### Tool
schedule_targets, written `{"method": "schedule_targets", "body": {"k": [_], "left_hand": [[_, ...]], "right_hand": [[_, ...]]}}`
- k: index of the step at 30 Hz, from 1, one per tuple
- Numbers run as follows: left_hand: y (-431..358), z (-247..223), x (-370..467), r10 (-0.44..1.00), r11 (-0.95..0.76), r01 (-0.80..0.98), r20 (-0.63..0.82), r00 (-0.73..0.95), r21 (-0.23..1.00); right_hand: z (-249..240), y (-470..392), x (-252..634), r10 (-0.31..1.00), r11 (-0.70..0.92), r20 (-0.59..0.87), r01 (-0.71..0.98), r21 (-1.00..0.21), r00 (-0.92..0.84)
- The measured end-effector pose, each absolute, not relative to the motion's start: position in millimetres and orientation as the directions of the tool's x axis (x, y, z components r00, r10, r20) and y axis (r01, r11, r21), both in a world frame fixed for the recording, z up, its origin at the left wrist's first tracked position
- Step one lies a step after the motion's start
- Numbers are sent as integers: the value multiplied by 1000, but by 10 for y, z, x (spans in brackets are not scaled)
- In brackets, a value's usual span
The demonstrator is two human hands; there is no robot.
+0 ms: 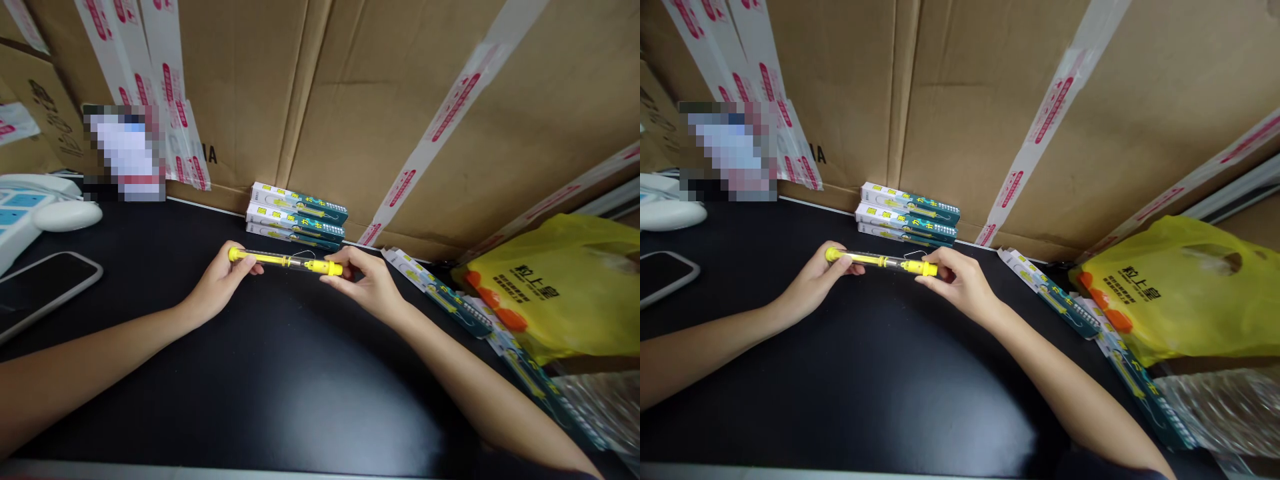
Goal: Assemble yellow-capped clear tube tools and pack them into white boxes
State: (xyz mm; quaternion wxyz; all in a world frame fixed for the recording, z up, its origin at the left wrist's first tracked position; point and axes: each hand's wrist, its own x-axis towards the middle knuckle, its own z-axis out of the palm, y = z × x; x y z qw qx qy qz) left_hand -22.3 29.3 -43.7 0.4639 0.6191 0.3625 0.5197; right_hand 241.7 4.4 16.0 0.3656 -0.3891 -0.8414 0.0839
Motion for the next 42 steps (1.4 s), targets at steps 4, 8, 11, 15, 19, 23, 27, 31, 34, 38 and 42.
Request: {"method": "schedule_targets", "body": {"k": [4, 8, 11, 15, 19, 23, 27, 31, 34, 38, 42], "left_hand": [[291, -431, -224, 936, -291, -25, 290, 200, 956], [293, -432, -221, 937, -295, -16, 293, 193, 955], [295, -435, -221, 936, -301, -9, 297, 187, 954], [296, -433, -226, 933, -309, -2, 304, 191, 951], [303, -440, -227, 935, -305, -14, 303, 183, 952], [309, -445, -227, 937, -302, -15, 299, 181, 953], [308, -387, -243, 935, -313, 42, 299, 192, 949], [302, -280, -269, 936, -335, 163, 308, 170, 928], [305, -226, -288, 931, -353, 165, 327, 163, 921], [356, -141, -368, 914, -396, 233, 357, 192, 888], [400, -5, -490, 838, -534, 473, 363, 408, 700]], "right_hand": [[158, 54, 2420, 700, 699, 562, 583, -413, -441], [156, 62, 2421, 691, 712, 557, 566, -416, -460], [150, 61, 2418, 694, 709, 543, 578, -404, -473], [108, 60, 2426, 714, 689, 517, 605, -399, -473], [26, 66, 2438, 747, 662, 464, 595, -456, -475], [-15, 79, 2445, 771, 636, 425, 597, -489, -474], [18, 96, 2456, 749, 662, 449, 576, -480, -487], [43, 100, 2463, 727, 680, 487, 604, -415, -484], [44, 93, 2461, 729, 670, 509, 627, -397, -457], [61, 100, 2468, 747, 654, 495, 628, -423, -444], [57, 126, 2461, 776, 628, 454, 605, -489, -438]]}}
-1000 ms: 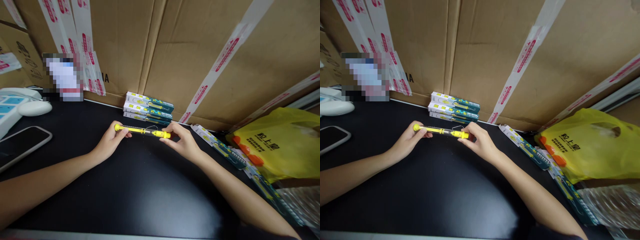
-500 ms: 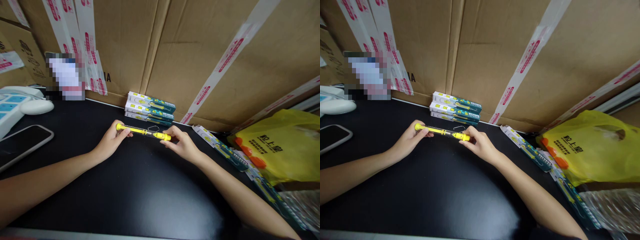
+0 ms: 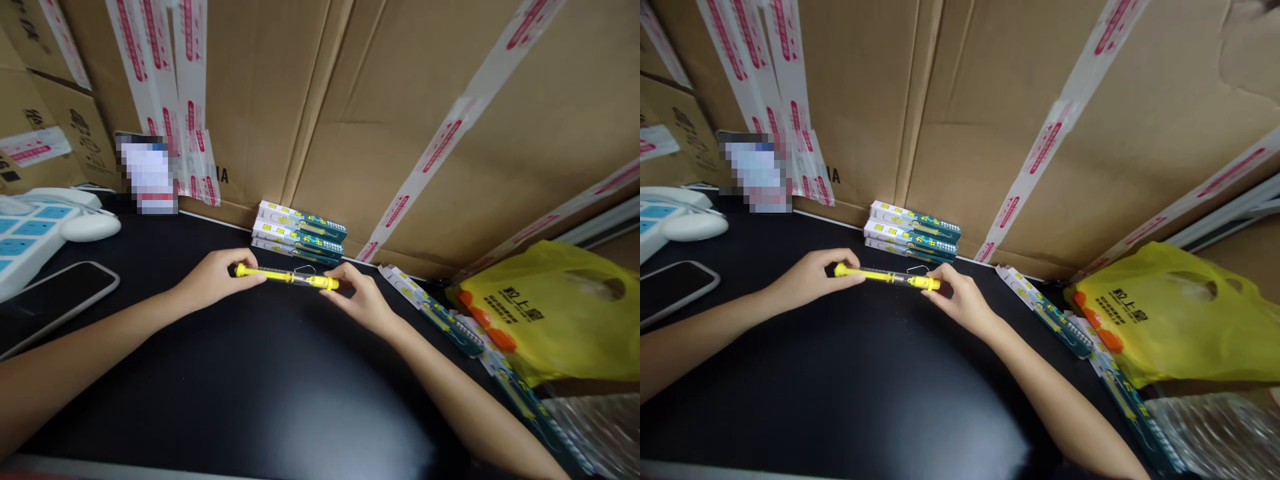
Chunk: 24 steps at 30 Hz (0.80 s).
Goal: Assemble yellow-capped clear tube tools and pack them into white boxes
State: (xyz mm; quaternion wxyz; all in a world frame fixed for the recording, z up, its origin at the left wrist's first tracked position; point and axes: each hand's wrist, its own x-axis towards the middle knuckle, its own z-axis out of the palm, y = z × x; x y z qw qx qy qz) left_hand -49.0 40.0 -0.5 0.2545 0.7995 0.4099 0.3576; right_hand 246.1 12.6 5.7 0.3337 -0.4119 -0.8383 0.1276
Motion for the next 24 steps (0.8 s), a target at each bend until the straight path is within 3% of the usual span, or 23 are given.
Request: {"method": "schedule_targets", "body": {"k": [4, 9, 24], "left_hand": [[300, 23, -471, 747, -634, 568, 226, 625, 525], [84, -32, -320, 676, -667, 505, 159, 720, 547], [-19, -51, -271, 723, -634, 552, 162, 672, 542]], "right_hand": [[-5, 103, 2363, 800, 596, 362, 560, -576, -479], [-50, -14, 2196, 785, 578, 262, 513, -635, -561], [-58, -29, 2221, 783, 544, 246, 436, -717, -572]]}}
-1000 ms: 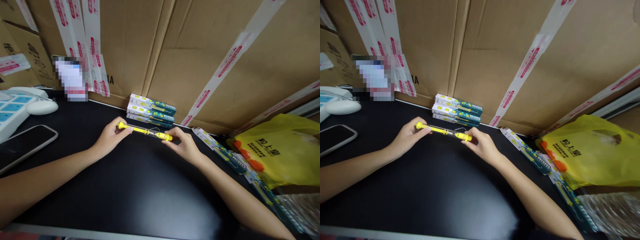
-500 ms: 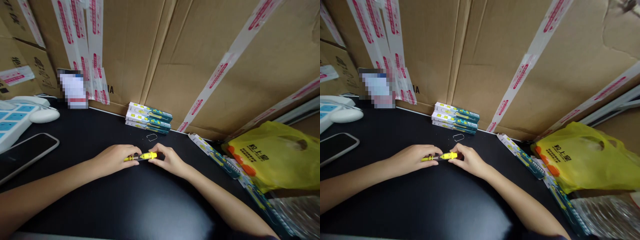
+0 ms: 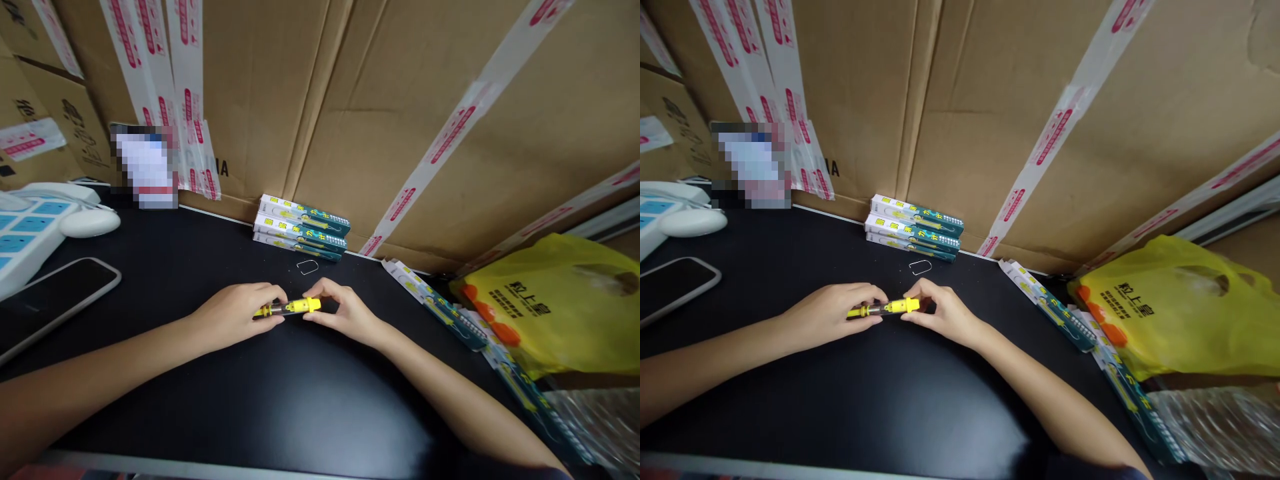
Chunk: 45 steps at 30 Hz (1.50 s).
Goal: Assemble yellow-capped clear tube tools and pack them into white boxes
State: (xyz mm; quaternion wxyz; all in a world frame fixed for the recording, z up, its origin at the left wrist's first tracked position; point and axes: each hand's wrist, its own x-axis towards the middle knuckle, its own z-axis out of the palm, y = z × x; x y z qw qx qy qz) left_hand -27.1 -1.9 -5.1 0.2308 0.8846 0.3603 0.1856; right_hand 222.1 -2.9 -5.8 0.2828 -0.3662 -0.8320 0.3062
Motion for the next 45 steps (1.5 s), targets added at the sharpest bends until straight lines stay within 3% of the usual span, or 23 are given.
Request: {"method": "schedule_targets", "body": {"k": [6, 11, 13, 16, 18, 21, 26, 31, 33, 36, 38, 41, 45], "left_hand": [[-23, -43, -243, 729, -611, 544, 142, 669, 575], [-40, -44, -226, 776, -502, 457, 148, 613, 734], [-25, -43, -226, 823, -386, 372, 133, 552, 844], [6, -24, -217, 870, -134, 198, 19, 493, 971], [14, 1, -201, 868, -6, 99, -44, 495, 995], [0, 23, -170, 864, 85, 12, -80, 498, 996], [-3, -62, -133, 866, 128, -52, -86, 492, 990], [35, -152, -135, 908, 97, -71, -59, 415, 993], [38, -159, -139, 920, 72, -77, -36, 391, 994], [24, -160, -137, 919, 66, -79, -30, 392, 995], [2, -162, -127, 907, 91, -81, -49, 418, 993], [-37, -162, -106, 882, 141, -84, -87, 462, 987], [-88, -141, -89, 855, 192, -67, -134, 502, 979]], "right_hand": [[-63, -53, 2190, 775, 552, 252, 427, -717, -579], [25, 31, 2258, 717, 655, 305, 456, -603, -626], [66, 131, 2313, 699, 706, 317, 549, -448, -640], [91, 308, 2338, 717, 679, 258, 733, -50, -647], [91, 411, 2290, 740, 625, 162, 756, 195, -653], [86, 521, 2149, 751, 607, 40, 713, 352, -659], [94, 610, 1974, 749, 623, -7, 700, 348, -663], [175, 504, 1979, 772, 599, 45, 749, 283, -634], [204, 375, 1976, 775, 606, 93, 776, 173, -626], [201, 144, 1932, 772, 635, 194, 748, -192, -606], [169, 17, 1893, 773, 634, 266, 705, -317, -576], [112, -81, 1858, 741, 665, 407, 671, -329, -535], [72, -88, 1871, 666, 700, 521, 689, -189, -534]]}}
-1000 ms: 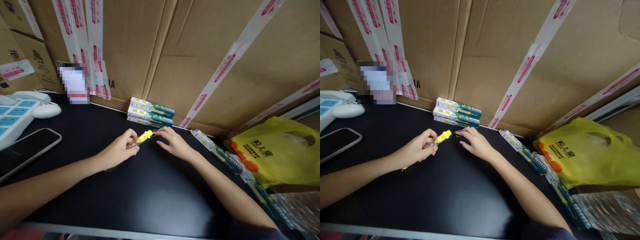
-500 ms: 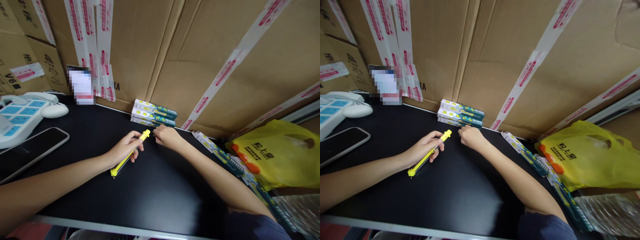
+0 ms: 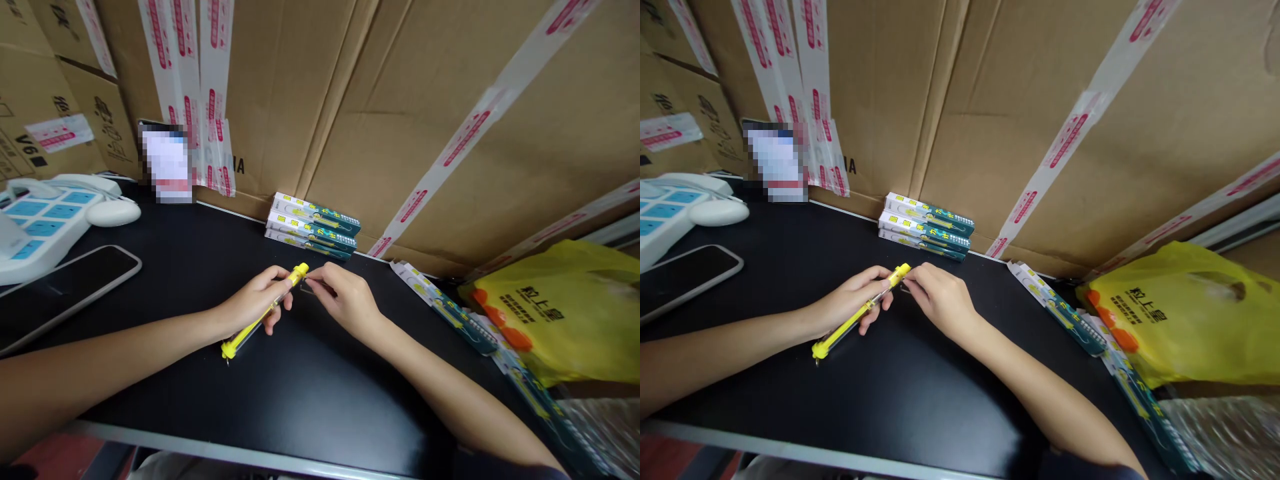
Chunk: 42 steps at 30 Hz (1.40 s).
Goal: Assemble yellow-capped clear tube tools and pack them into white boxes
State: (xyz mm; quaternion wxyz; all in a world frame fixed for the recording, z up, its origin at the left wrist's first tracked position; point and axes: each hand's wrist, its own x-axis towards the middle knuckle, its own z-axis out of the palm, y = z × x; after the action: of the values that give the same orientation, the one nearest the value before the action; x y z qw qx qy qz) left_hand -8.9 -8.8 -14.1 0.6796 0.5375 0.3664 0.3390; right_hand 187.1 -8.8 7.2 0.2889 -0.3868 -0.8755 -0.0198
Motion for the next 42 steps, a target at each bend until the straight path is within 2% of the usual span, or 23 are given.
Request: {"method": "schedule_targets", "body": {"k": [4, 9, 14, 20, 23, 29, 35, 39, 42], "left_hand": [[-133, -111, -79, 831, 230, -38, -177, 528, 972], [-171, -84, -65, 811, 272, -25, -215, 544, 962], [-176, -98, -68, 790, 286, -17, -226, 569, 958], [-156, -175, -85, 761, 277, 1, -220, 611, 961], [-162, -189, -79, 751, 282, 16, -231, 619, 959], [-173, -187, -50, 776, 303, 52, -278, 566, 952], [-106, -241, -61, 827, 213, 38, -201, 525, 976], [-99, -224, -66, 849, 179, 32, -171, 500, 983], [-112, -188, -62, 869, 140, -5, -121, 481, 990]], "right_hand": [[62, -81, 1886, 633, 693, 540, 717, -75, -555], [43, -93, 1870, 626, 700, 534, 711, -65, -568], [42, -95, 1850, 630, 726, 535, 671, -149, -563], [78, -97, 1806, 745, 652, 461, 674, -348, -482], [89, -99, 1789, 779, 620, 417, 674, -402, -467], [115, -120, 1737, 810, 586, 299, 721, -370, -505], [202, -167, 1672, 785, 619, 253, 709, -338, -565], [164, -172, 1645, 785, 615, 265, 656, -437, -560], [47, -166, 1601, 821, 562, 358, 519, -644, -445]]}}
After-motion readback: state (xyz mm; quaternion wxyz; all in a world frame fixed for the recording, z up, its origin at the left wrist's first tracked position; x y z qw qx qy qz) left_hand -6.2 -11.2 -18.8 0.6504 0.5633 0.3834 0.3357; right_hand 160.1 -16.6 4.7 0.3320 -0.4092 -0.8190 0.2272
